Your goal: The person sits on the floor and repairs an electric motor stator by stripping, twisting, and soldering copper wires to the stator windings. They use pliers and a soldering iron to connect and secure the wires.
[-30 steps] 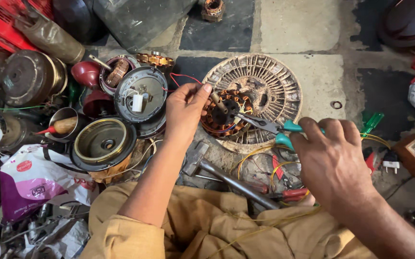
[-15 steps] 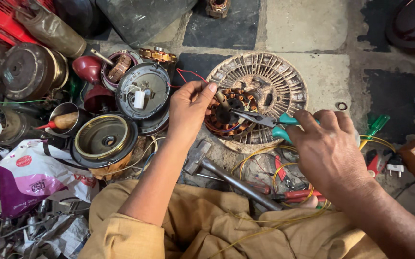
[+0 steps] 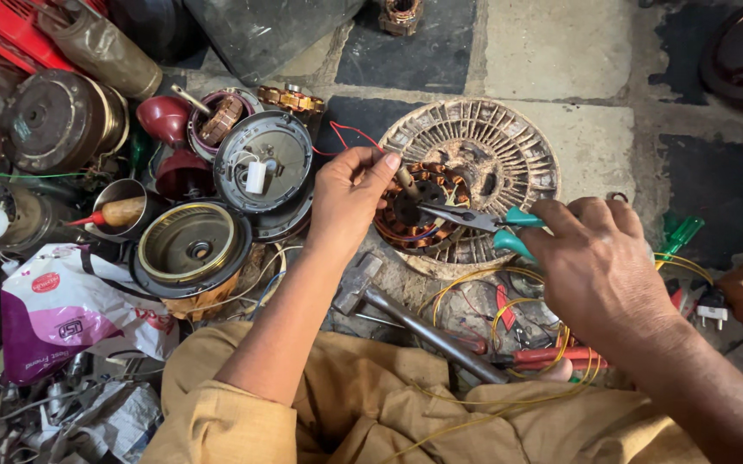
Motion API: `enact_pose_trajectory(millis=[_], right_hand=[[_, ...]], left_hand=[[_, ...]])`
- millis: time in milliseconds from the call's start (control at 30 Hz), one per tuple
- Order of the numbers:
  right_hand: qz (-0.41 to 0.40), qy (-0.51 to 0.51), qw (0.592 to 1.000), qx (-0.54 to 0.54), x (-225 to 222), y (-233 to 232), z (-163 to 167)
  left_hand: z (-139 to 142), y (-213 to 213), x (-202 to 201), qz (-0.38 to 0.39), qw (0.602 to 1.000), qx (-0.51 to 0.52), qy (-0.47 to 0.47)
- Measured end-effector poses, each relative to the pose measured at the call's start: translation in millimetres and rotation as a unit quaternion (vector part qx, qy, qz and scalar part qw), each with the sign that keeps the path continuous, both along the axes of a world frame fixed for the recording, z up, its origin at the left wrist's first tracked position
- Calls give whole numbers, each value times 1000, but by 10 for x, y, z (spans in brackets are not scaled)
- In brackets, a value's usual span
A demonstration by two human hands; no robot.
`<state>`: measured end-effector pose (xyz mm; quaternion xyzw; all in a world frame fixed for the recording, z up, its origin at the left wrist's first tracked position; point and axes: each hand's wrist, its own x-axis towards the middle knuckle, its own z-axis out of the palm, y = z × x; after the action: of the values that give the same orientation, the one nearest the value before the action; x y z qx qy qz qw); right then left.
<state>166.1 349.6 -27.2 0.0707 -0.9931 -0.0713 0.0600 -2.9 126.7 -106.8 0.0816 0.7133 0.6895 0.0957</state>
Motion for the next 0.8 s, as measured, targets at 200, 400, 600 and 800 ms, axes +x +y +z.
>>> enact_pose_trajectory(millis=[200, 400, 600, 800], right_hand=[[27, 28, 998, 43, -57, 135, -4], [18, -2, 999, 37, -102, 201, 8], [45, 52, 997, 41, -81, 171, 66], [15, -3, 999, 46, -81, 114, 121]], left_hand=[[21, -5, 3, -7, 1000, -7, 7], [37, -18, 5, -12, 1000, -8, -2], [-8, -15, -13, -25, 999, 21, 17], [-5, -3, -14, -19, 1000, 2, 23]])
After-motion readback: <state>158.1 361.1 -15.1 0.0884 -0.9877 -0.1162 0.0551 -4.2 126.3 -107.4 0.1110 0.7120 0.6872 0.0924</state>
